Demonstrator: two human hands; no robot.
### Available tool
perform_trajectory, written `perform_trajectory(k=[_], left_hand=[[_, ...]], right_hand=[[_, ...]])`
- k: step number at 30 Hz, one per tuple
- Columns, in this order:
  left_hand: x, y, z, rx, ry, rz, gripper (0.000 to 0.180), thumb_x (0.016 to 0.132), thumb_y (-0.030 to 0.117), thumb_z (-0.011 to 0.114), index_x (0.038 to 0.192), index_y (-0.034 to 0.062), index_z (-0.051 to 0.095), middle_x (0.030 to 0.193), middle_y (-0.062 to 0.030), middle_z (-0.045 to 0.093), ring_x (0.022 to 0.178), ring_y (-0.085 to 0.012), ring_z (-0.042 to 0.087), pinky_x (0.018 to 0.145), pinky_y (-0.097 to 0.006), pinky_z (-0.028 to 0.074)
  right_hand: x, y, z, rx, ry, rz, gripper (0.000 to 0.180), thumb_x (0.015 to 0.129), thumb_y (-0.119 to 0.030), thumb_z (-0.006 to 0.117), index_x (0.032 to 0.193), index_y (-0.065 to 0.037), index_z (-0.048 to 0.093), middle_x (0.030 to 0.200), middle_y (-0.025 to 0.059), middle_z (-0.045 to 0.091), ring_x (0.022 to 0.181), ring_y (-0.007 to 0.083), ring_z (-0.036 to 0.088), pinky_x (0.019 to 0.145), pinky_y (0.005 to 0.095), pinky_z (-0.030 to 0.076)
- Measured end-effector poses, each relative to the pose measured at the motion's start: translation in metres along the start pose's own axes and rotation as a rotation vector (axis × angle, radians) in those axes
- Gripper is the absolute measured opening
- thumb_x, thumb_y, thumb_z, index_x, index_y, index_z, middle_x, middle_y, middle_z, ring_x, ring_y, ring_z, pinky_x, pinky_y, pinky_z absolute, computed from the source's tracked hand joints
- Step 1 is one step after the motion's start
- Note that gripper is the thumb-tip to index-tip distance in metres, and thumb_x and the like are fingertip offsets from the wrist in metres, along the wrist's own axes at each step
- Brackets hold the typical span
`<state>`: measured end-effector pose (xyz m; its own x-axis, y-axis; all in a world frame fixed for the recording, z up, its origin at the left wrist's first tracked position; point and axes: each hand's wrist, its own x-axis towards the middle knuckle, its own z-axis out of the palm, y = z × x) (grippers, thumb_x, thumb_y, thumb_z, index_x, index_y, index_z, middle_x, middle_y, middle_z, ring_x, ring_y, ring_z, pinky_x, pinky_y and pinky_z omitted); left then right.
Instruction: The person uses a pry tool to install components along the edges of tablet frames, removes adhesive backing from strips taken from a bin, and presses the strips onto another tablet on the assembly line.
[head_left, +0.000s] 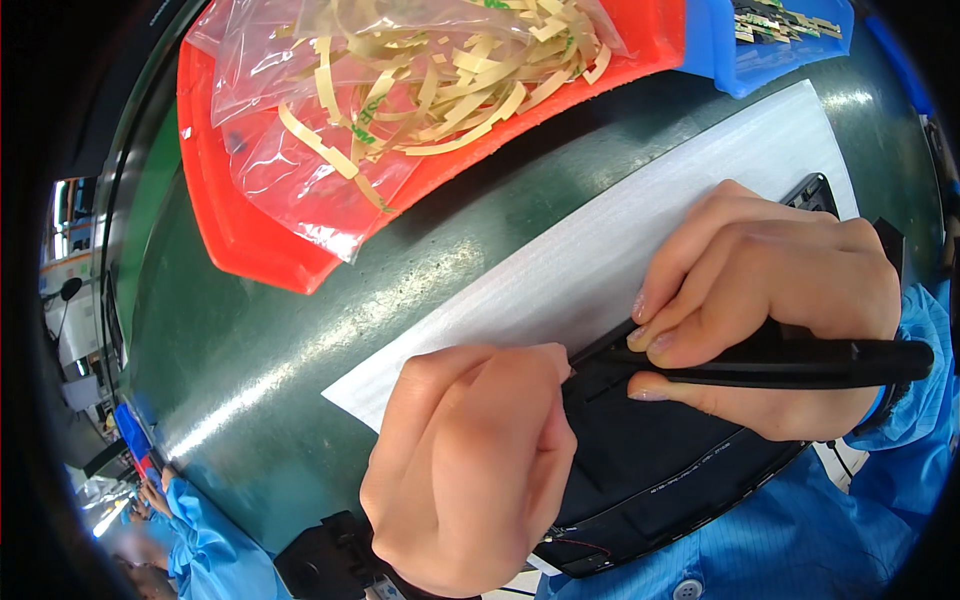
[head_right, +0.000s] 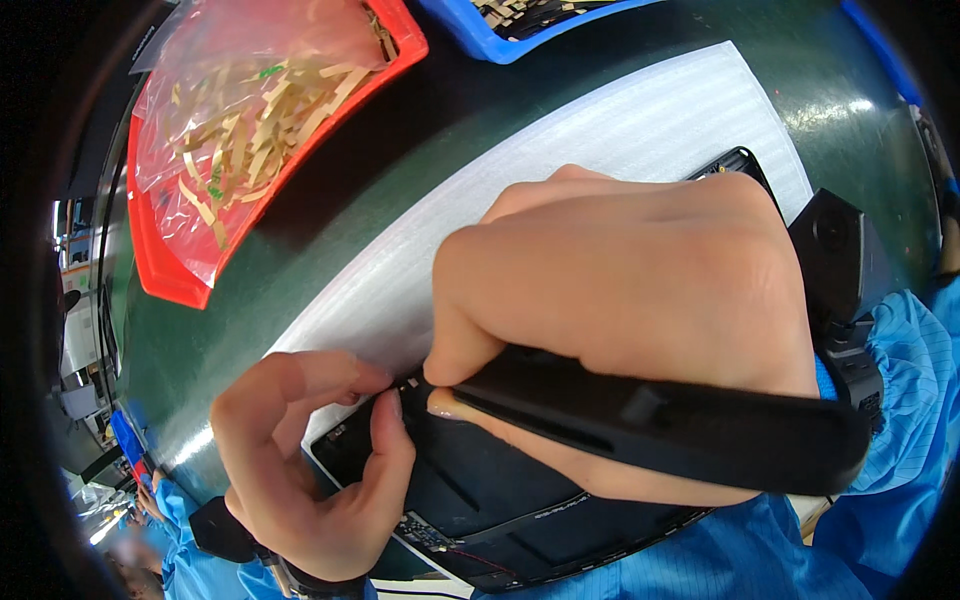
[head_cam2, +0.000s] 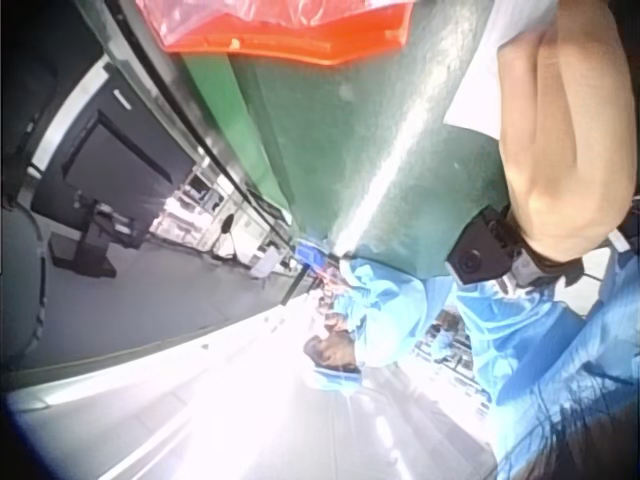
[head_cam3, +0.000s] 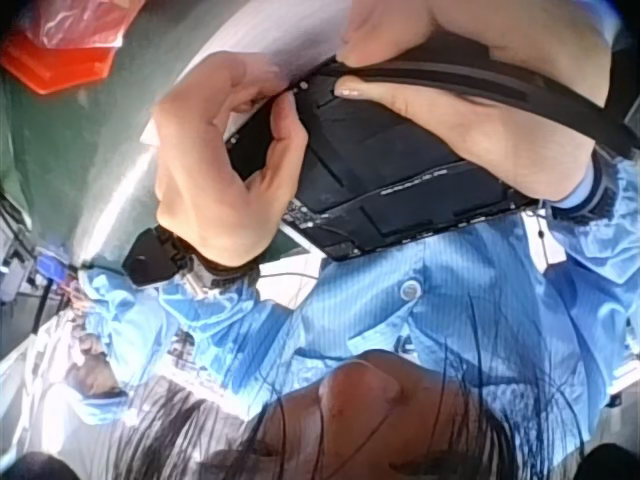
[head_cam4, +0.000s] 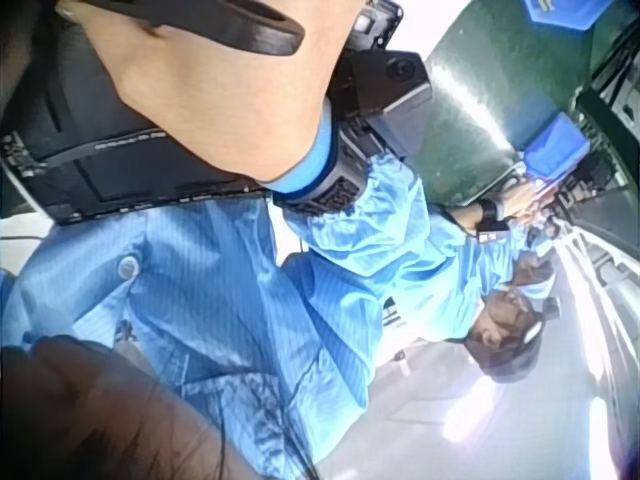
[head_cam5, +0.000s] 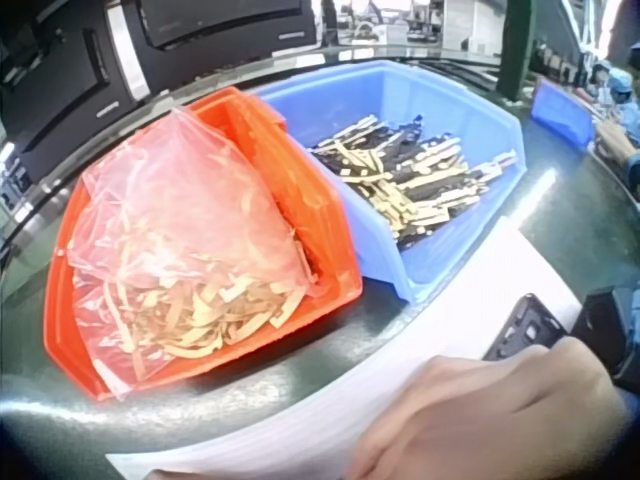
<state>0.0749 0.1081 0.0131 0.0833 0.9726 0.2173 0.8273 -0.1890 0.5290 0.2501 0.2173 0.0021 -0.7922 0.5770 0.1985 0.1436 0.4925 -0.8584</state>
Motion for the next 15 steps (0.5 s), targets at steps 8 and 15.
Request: perform_trajectory(k=[8, 15], left_hand=[[-0.004, 0.001, 0.000, -0.001, -0.018, -0.045, 0.044, 0.069, -0.018, 0.067, 0.105, -0.0075, 0.044, 0.084, -0.0141, 0.063, 0.073, -0.0163, 0.062, 0.072, -0.027, 0.053], [-0.018, -0.006, 0.023, -0.048, 0.026, -0.073, 0.040, 0.069, -0.018, 0.066, 0.103, -0.0081, 0.046, 0.083, -0.0138, 0.063, 0.071, -0.0153, 0.061, 0.069, -0.026, 0.051]], right_hand=[[0.001, 0.002, 0.007, 0.013, 0.002, 0.019, 0.026, 0.059, 0.000, 0.086, 0.072, -0.002, 0.064, 0.073, 0.0140, 0.067, 0.074, 0.0232, 0.068, 0.063, 0.0282, 0.054], [-0.017, 0.020, 0.028, 0.025, 0.061, -0.006, 0.025, 0.059, 0.001, 0.086, 0.071, -0.001, 0.064, 0.071, 0.0133, 0.067, 0.073, 0.0238, 0.067, 0.062, 0.0286, 0.053]])
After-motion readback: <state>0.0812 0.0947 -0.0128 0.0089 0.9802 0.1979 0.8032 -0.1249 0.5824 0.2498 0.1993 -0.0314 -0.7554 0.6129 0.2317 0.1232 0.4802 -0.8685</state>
